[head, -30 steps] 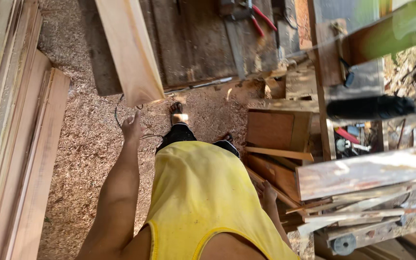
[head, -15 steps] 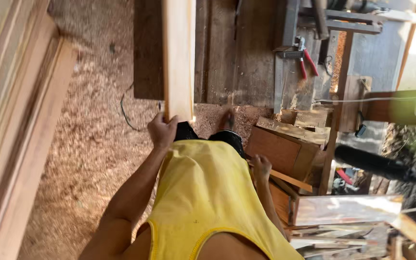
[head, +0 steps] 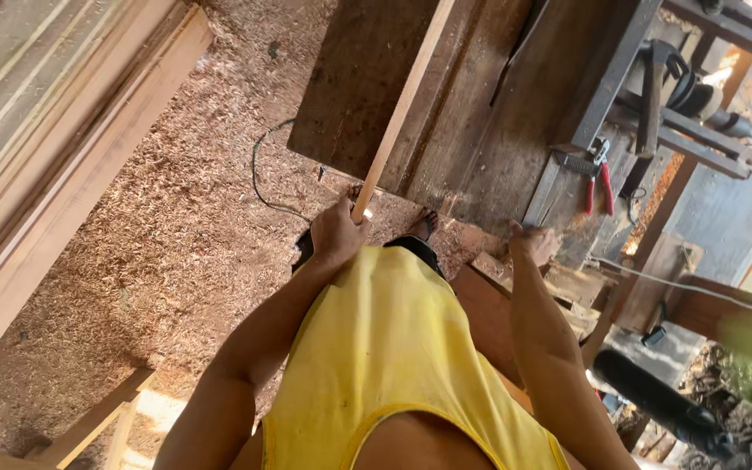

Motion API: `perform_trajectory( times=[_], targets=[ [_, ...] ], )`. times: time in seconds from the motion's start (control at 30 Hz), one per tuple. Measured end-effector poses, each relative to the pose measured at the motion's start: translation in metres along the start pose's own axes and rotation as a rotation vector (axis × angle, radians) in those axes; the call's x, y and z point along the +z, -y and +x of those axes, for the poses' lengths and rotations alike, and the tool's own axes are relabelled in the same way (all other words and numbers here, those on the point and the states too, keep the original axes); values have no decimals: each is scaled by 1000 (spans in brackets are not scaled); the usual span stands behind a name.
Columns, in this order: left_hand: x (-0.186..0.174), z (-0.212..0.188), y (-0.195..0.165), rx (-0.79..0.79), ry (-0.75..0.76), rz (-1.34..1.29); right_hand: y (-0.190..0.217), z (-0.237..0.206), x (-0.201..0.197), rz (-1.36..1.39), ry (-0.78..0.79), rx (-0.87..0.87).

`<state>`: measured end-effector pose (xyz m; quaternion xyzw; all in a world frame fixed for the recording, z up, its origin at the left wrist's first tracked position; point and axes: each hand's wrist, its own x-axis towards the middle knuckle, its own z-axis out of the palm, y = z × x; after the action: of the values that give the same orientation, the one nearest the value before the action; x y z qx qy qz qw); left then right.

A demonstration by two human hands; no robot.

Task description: The person adjusts a table saw fence using a try square and pliers, then cuts several wooden planks to size. They measure and mark the planks with a try square and pencil, feed them through the saw, and stack the cut pieces.

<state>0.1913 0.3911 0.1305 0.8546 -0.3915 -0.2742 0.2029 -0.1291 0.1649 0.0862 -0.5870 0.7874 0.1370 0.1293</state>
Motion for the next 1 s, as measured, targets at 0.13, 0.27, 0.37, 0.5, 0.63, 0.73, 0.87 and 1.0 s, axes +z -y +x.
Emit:
perform_trajectory(
  times=[0.13,0.27,0.37,0.5,0.63,0.73,0.87,1.0],
  targets=[
    [6,-7,0,-50,-12,-37,-7,7,7,152,224,-13],
    [13,-4,29,47,-213,-411,-37,-6,26,859,318,-17],
    [10,13,69,-194,-88,-683,-71,-26,41,1322,303,-125],
    [8,32,99,-446,99,-987,-102,-47,48,1335,442,-41],
    [14,40,94,-515,86,-610,-99,-59,10,1496,667,-96],
    [18,32,59,-83,-270,206,-89,-70,-38,1503,710,-285],
    [57,33,2,-134,183,245,-86,-68,-76,1462,467,-256],
    [91,46,-7,-69,30,413,-94,-38,-65,1457,33,-379]
  ],
)
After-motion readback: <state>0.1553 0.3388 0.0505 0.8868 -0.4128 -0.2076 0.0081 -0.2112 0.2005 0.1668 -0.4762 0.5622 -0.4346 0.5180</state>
